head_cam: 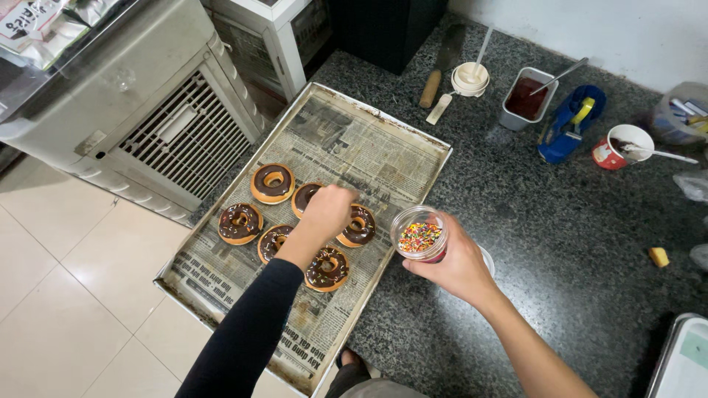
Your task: The person dips donuts into a bowl of chocolate glaze and places them on a tray. Then the person sprinkles colorful toppings onto the glazed donuts. Finally, the person stores a bag of vegetables in a freezer.
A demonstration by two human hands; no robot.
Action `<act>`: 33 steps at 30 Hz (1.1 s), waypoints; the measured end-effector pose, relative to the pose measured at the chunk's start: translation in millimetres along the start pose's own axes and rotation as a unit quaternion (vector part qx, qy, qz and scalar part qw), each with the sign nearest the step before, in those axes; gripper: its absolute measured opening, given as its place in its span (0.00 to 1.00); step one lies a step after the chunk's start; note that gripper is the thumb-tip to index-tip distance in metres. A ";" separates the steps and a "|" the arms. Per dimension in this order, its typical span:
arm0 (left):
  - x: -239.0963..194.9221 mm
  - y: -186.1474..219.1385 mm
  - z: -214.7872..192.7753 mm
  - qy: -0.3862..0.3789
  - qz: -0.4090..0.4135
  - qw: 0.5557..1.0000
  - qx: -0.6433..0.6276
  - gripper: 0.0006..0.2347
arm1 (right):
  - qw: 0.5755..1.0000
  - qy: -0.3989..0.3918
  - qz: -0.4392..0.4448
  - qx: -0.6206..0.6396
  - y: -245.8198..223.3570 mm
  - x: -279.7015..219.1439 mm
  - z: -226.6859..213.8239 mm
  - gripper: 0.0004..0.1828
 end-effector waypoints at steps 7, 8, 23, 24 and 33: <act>-27.3 8.4 -38.7 0.025 -0.009 0.999 -0.033 0.12 | 0.999 -0.003 -0.041 0.014 -9.6 -4.7 7.4 0.53; -30.2 14.2 -49.0 0.037 -0.010 0.998 -0.057 0.11 | 0.999 -0.010 -0.038 0.013 -9.7 -6.3 9.2 0.53; -75.9 155.9 -39.2 -0.018 0.211 0.977 0.022 0.04 | 0.984 -0.071 -0.157 -0.050 -49.4 -28.5 20.4 0.54; -76.8 156.3 -34.3 -0.030 0.214 0.976 0.027 0.04 | 0.983 -0.069 -0.160 -0.052 -50.2 -29.3 20.3 0.55; -75.5 123.2 -70.5 0.013 0.118 0.965 -0.233 0.06 | 0.992 -0.062 -0.105 -0.009 -31.7 -29.2 21.7 0.54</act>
Point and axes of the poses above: each hand's wrist, its own x-axis towards the middle knuckle, its own z-axis out of the palm, y = z × x, the point moved 9 cm from there along x, towards the middle knuckle
